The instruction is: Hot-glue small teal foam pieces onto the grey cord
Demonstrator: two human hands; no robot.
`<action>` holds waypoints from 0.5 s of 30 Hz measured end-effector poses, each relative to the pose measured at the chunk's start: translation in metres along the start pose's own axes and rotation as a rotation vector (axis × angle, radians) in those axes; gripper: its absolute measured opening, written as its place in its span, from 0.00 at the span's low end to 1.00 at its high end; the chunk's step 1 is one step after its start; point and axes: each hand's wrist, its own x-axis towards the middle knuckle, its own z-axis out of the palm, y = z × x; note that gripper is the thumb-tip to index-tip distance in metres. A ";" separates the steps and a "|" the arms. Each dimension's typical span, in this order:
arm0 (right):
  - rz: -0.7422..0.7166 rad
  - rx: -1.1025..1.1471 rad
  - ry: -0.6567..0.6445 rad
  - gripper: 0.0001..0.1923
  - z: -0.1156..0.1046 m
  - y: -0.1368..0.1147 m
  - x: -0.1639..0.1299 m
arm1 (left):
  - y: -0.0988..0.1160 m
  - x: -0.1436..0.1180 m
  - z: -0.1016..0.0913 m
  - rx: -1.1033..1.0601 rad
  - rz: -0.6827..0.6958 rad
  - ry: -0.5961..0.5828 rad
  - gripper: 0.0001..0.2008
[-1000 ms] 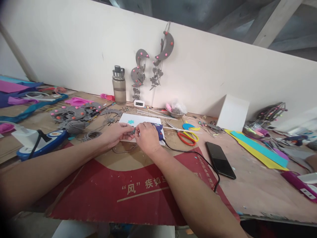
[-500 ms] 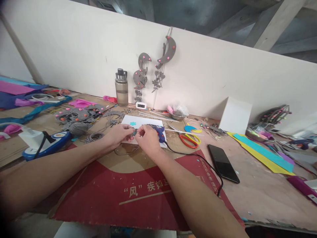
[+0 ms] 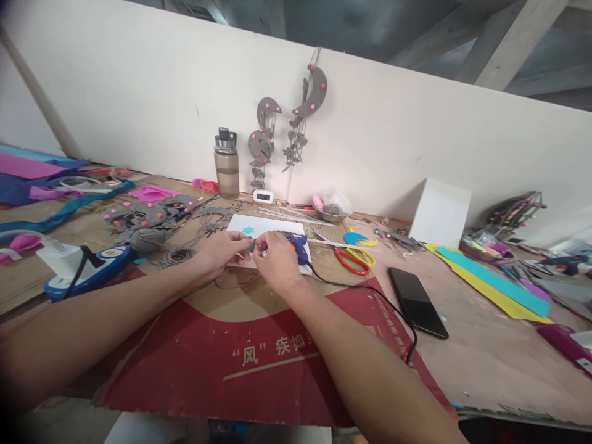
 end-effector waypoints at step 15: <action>0.183 0.114 0.010 0.01 0.002 -0.003 0.001 | 0.002 -0.003 0.005 0.080 0.075 0.036 0.04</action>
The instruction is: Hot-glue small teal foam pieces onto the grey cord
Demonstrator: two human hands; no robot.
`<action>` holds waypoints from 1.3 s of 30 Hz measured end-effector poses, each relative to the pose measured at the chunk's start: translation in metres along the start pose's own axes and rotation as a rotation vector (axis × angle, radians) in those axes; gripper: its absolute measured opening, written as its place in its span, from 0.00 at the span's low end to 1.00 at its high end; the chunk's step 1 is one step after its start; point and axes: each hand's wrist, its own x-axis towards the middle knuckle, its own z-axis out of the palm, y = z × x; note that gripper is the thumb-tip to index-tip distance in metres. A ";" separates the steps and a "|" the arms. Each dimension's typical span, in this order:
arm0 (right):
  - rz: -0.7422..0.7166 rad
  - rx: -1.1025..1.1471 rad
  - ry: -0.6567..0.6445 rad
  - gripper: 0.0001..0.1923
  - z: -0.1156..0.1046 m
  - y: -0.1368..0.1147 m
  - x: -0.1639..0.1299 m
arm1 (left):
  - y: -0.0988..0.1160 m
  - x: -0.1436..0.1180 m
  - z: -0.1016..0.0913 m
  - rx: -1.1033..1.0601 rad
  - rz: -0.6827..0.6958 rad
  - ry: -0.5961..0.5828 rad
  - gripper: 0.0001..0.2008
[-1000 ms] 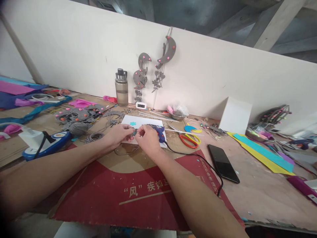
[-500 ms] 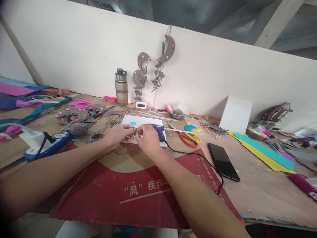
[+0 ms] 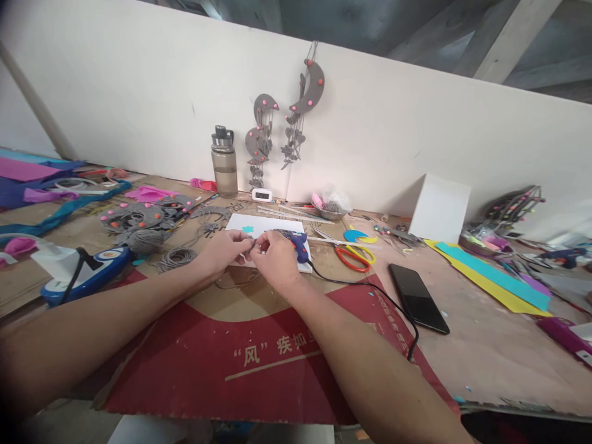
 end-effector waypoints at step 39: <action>0.023 0.289 -0.091 0.13 -0.018 0.004 0.007 | 0.000 0.010 -0.019 -0.088 -0.048 0.121 0.13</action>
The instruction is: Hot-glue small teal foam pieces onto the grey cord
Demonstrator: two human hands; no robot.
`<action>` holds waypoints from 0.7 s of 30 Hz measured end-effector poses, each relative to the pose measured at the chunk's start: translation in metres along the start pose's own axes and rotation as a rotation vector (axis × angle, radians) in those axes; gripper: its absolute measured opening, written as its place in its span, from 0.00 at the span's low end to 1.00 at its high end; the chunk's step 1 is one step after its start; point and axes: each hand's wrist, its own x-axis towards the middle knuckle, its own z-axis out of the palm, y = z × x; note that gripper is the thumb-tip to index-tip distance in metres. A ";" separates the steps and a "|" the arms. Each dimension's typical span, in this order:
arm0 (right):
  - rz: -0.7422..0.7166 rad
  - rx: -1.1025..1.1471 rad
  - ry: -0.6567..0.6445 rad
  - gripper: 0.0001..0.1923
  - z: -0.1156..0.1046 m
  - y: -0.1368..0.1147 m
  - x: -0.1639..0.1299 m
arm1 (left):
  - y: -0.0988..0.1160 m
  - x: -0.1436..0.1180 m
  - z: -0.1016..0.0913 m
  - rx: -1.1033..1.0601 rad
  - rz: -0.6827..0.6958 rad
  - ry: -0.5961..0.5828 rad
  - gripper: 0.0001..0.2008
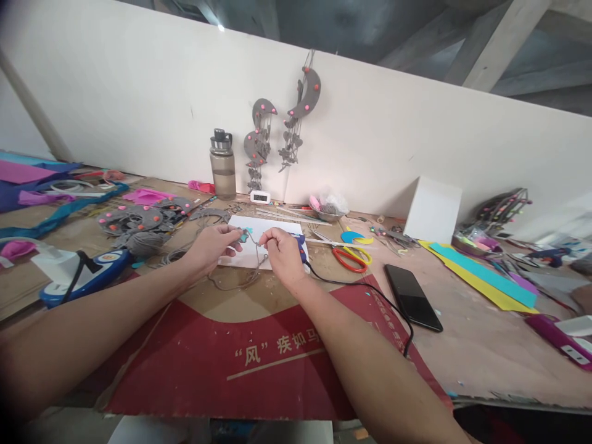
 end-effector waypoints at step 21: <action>-0.073 -0.223 0.007 0.05 0.010 0.005 -0.003 | 0.004 -0.010 0.007 0.090 0.050 -0.135 0.07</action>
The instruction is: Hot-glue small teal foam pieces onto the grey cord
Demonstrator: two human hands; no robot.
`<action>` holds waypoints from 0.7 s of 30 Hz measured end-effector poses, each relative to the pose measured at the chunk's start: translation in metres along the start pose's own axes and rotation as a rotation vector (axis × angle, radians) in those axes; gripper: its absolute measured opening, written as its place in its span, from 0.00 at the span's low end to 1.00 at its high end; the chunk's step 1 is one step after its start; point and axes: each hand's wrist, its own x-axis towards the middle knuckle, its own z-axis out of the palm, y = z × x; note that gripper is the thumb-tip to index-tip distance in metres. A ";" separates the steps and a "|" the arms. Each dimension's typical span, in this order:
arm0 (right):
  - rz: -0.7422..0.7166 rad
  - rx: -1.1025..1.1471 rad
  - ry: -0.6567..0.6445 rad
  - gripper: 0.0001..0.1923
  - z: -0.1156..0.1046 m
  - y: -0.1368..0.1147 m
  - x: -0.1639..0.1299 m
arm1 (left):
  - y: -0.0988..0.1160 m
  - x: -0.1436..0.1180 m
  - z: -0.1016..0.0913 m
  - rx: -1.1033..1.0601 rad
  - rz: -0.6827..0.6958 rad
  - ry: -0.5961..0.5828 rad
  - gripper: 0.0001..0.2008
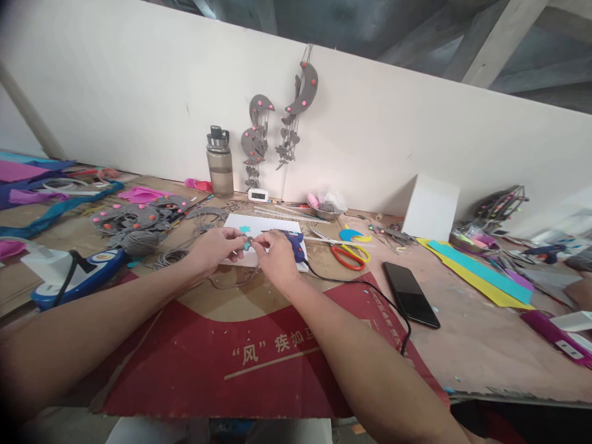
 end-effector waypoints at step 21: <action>0.244 0.083 0.176 0.14 -0.016 0.013 0.009 | -0.006 0.011 -0.007 -0.328 -0.177 -0.049 0.11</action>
